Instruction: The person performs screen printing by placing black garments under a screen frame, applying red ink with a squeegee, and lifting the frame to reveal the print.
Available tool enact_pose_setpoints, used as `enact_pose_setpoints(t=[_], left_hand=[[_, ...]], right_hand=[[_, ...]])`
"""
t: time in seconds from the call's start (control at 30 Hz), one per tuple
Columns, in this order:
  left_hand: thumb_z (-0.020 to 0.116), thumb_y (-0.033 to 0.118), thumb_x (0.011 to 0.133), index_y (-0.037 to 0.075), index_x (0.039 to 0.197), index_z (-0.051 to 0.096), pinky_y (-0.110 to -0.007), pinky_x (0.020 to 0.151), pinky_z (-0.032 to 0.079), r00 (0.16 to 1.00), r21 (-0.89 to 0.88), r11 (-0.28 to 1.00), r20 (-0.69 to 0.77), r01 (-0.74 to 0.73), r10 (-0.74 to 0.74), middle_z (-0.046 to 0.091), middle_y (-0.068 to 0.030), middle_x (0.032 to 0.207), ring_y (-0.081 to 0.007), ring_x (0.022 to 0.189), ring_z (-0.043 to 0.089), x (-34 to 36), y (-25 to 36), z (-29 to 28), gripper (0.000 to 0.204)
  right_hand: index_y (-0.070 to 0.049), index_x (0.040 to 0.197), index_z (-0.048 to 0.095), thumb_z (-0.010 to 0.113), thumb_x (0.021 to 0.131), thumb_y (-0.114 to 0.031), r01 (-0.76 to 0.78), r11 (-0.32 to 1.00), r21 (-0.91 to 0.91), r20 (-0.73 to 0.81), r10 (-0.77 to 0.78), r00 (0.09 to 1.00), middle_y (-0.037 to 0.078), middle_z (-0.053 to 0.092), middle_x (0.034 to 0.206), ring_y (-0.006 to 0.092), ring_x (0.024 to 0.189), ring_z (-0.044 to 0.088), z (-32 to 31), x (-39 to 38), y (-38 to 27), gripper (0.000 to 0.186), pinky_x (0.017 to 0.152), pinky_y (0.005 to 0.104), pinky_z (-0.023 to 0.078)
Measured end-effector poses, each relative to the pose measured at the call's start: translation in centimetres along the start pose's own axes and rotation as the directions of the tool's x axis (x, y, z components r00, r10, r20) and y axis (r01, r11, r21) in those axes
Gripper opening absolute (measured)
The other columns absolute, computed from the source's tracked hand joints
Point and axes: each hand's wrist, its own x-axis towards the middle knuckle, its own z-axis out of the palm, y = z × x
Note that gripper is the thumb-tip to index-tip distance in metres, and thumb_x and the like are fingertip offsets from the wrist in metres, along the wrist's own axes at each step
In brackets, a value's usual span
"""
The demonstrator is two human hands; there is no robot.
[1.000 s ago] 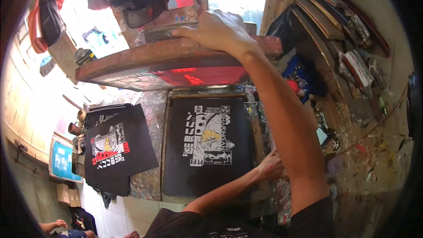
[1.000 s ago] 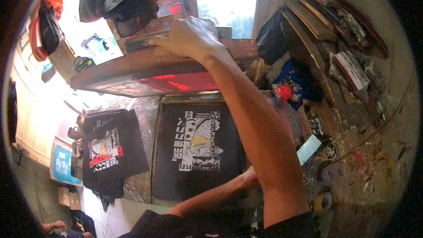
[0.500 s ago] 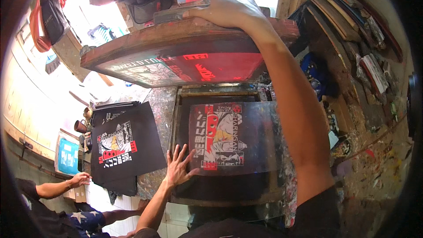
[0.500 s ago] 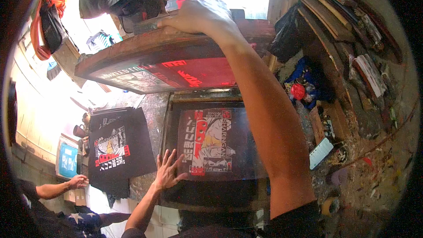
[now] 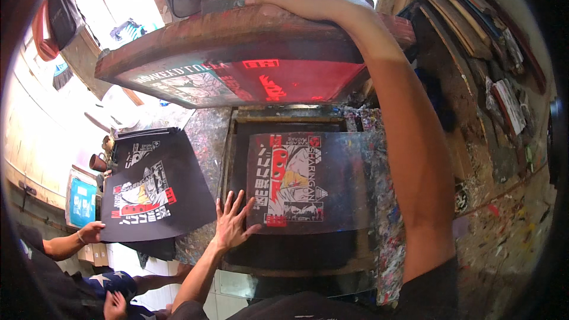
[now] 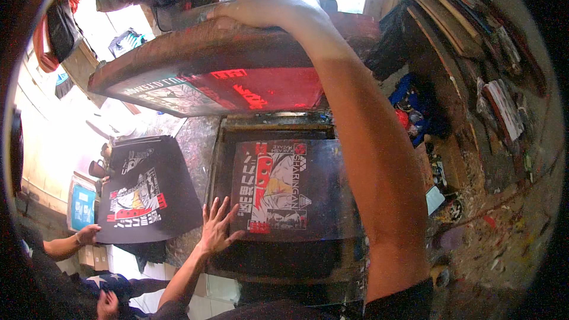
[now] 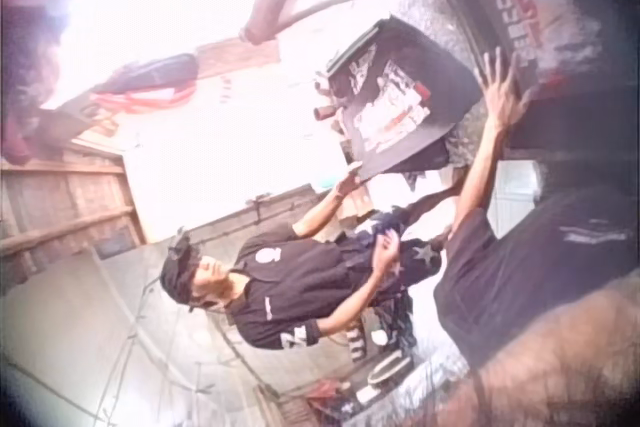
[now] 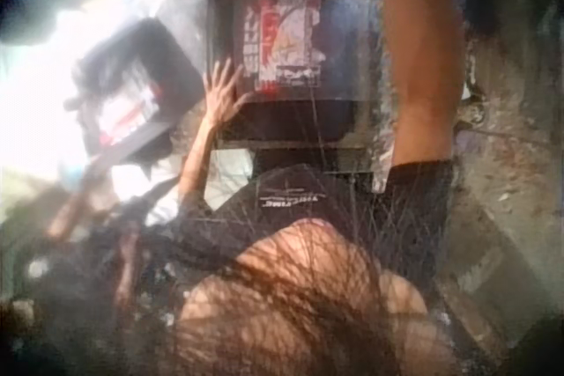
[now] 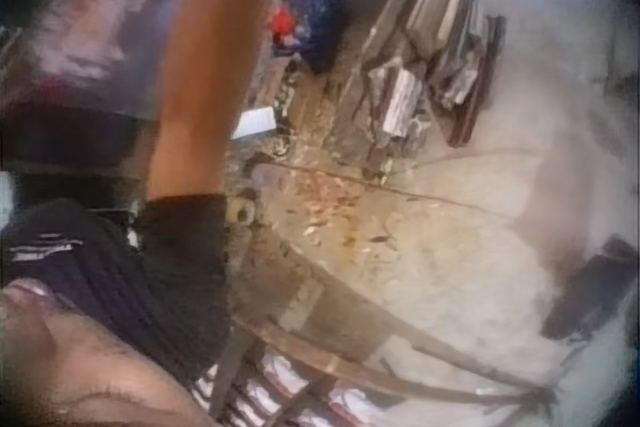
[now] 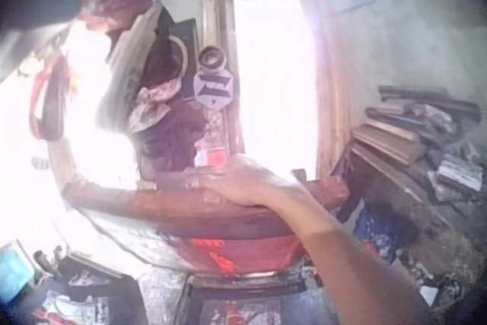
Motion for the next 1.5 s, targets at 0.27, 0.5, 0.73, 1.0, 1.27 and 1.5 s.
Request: enact_pose_setpoints(t=[0.27, 0.5, 0.73, 1.0, 1.27, 1.5], left_hand=[[0.066, 0.068, 0.088, 0.026, 0.159, 0.044, -0.066, 0.124, 0.006, 1.000, 0.002, 1.000, -0.005, 0.010, -0.010, 0.026, -0.0148, 0.170, -0.0430, 0.156, 0.018, -0.8, -0.6, -0.4, 0.085], [0.072, 0.069, 0.080, 0.031, 0.156, 0.048, -0.066, 0.124, 0.009, 0.999, 0.025, 1.000, -0.049, 0.014, -0.013, 0.035, -0.0127, 0.165, -0.0400, 0.152, 0.027, -0.1, 0.1, -0.4, 0.088], [0.070, 0.075, 0.078, 0.033, 0.155, 0.049, -0.065, 0.124, 0.009, 0.998, 0.035, 0.999, -0.056, 0.017, -0.015, 0.037, -0.0120, 0.162, -0.0383, 0.151, 0.027, 0.5, 0.5, 0.5, 0.090], [0.063, 0.072, 0.088, 0.023, 0.160, 0.041, -0.063, 0.125, 0.008, 0.999, -0.078, 0.996, 0.011, -0.036, 0.037, 0.025, -0.0174, 0.169, -0.0403, 0.157, 0.017, -0.1, -2.7, -0.2, 0.090], [0.064, 0.073, 0.085, 0.025, 0.163, 0.035, -0.062, 0.126, 0.007, 0.996, 0.049, 0.997, 0.055, -0.066, 0.063, 0.027, -0.0156, 0.168, -0.0395, 0.157, 0.018, -0.2, -2.5, 0.2, 0.095], [0.068, 0.070, 0.084, 0.026, 0.162, 0.036, -0.063, 0.125, 0.008, 0.995, 0.032, 0.997, 0.063, -0.075, 0.073, 0.028, -0.0161, 0.168, -0.0389, 0.157, 0.020, -0.2, -2.5, -0.1, 0.095]], right_hand=[[-0.008, 0.140, 0.061, 0.062, 0.084, -0.074, 0.052, 0.989, 0.136, 0.063, -0.061, 0.996, 0.028, 0.064, 0.136, 0.0403, 0.125, 0.063, -4.2, -4.7, -3.6, 0.087, 0.106, 0.0459, 0.048], [-0.001, 0.129, 0.068, 0.059, 0.093, -0.062, -0.021, 0.999, 0.045, 0.007, 0.021, 1.000, 0.027, 0.067, 0.130, 0.0385, 0.122, 0.063, -2.5, -2.3, -1.9, 0.071, 0.108, 0.0428, 0.046], [-0.002, 0.129, 0.070, 0.057, 0.099, -0.052, 0.426, 0.889, 0.164, -0.035, -0.427, 0.904, 0.024, 0.067, 0.133, 0.0337, 0.125, 0.062, -1.6, 1.0, 1.5, 0.060, 0.110, 0.0410, 0.044], [-0.009, 0.129, 0.072, 0.053, 0.103, -0.043, 0.232, 0.972, 0.032, 0.043, -0.233, 0.972, 0.017, 0.068, 0.136, 0.0287, 0.127, 0.060, -2.5, -0.3, 0.5, 0.047, 0.112, 0.0384, 0.041], [-0.010, 0.127, 0.074, 0.054, 0.101, -0.043, 0.313, 0.948, 0.054, 0.084, -0.317, 0.945, 0.016, 0.068, 0.136, 0.0282, 0.125, 0.061, -3.9, -3.3, -1.3, 0.047, 0.111, 0.0386, 0.041], [-0.007, 0.130, 0.071, 0.056, 0.099, -0.045, 0.161, 0.986, 0.030, 0.035, -0.162, 0.986, 0.021, 0.065, 0.138, 0.0302, 0.128, 0.059, -3.5, -2.7, -1.3, 0.052, 0.112, 0.0380, 0.040]])
